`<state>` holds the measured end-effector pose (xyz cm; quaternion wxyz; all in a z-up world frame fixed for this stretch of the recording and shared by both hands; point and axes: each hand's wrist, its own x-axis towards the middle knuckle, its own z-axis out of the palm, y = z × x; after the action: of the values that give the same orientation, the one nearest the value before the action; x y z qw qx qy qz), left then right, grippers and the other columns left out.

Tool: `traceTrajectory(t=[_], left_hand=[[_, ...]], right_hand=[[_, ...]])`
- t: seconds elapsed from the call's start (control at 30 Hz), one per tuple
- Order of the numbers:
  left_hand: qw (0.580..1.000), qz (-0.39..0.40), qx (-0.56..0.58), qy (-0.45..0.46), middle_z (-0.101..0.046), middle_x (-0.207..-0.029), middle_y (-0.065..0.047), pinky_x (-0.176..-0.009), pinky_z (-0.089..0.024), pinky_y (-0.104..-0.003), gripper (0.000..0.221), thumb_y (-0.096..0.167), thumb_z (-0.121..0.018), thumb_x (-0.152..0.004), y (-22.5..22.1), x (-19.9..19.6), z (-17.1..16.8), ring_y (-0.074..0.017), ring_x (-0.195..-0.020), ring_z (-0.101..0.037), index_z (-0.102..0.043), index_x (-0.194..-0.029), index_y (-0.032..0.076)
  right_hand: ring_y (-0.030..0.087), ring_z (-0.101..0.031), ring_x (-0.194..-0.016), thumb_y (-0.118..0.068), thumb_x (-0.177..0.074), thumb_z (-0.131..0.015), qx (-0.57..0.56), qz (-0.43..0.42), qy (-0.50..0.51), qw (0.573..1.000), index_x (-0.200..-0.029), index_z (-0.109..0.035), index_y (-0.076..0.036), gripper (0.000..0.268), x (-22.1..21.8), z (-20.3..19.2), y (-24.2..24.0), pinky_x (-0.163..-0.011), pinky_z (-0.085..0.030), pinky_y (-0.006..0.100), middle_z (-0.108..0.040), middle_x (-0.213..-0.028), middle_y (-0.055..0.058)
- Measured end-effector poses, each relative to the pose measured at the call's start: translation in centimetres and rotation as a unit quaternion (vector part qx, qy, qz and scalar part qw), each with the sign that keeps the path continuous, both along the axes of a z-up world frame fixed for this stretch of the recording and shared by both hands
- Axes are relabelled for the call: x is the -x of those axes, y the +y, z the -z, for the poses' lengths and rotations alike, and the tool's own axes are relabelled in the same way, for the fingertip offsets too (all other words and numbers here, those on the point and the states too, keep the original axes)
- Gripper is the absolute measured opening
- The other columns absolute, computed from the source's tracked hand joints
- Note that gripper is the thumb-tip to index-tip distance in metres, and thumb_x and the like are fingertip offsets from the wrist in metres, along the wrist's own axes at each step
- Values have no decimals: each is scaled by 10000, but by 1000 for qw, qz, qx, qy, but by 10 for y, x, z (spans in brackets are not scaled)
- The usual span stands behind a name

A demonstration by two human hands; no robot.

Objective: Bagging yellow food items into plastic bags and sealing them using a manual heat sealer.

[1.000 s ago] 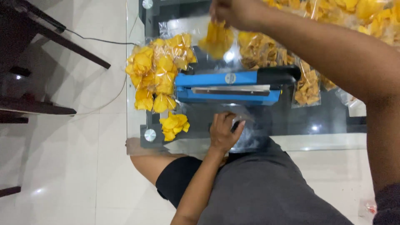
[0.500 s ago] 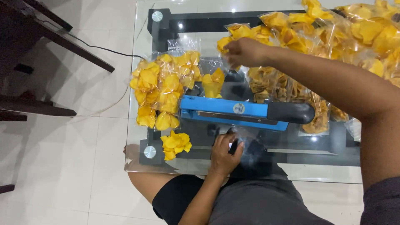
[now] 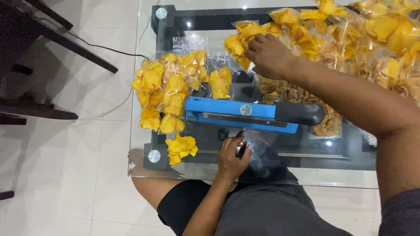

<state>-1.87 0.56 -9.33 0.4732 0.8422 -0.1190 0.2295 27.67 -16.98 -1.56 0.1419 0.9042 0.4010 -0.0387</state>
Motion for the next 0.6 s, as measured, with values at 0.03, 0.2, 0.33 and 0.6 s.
traceTrajectory(t=[0.03,0.2,0.33,0.6], left_hand=[[1000,-3,-4,1,-648,-910,-90,-645,-531,-354,265,210,-727,-938,-1,0,2,-244,-801,-619,-659,-1102,13],[1000,-8,6,11,-637,-876,-61,-573,-532,-318,255,223,-737,-924,0,-2,-1,-223,-750,-636,-656,-1090,48],[1000,-11,11,25,-604,-826,-37,-507,-525,-304,230,253,-730,-928,-1,-4,-7,-212,-694,-628,-663,-1045,67],[999,-2,18,38,-596,-804,-48,-607,-558,-333,219,265,-690,-959,0,-5,-15,-231,-719,-651,-656,-1025,59]], right_hand=[[257,-539,-1075,-373,-962,-642,1,-18,-18,1000,-1274,-663,-125,400,0,4,-1,-890,-462,389,-671,-1150,72],[203,-542,-1034,-285,-936,-575,-40,-159,-65,984,-1108,-676,-177,227,12,0,11,-894,-441,348,-640,-1043,11],[212,-613,-1149,-199,-871,-680,-70,-292,-52,952,-1109,-767,-228,254,22,-22,15,-1026,-432,410,-749,-1043,-46],[185,-556,-1334,-183,-905,-618,-41,-295,17,955,-1321,-682,-281,432,7,8,22,-1108,-380,428,-741,-1259,-70]])
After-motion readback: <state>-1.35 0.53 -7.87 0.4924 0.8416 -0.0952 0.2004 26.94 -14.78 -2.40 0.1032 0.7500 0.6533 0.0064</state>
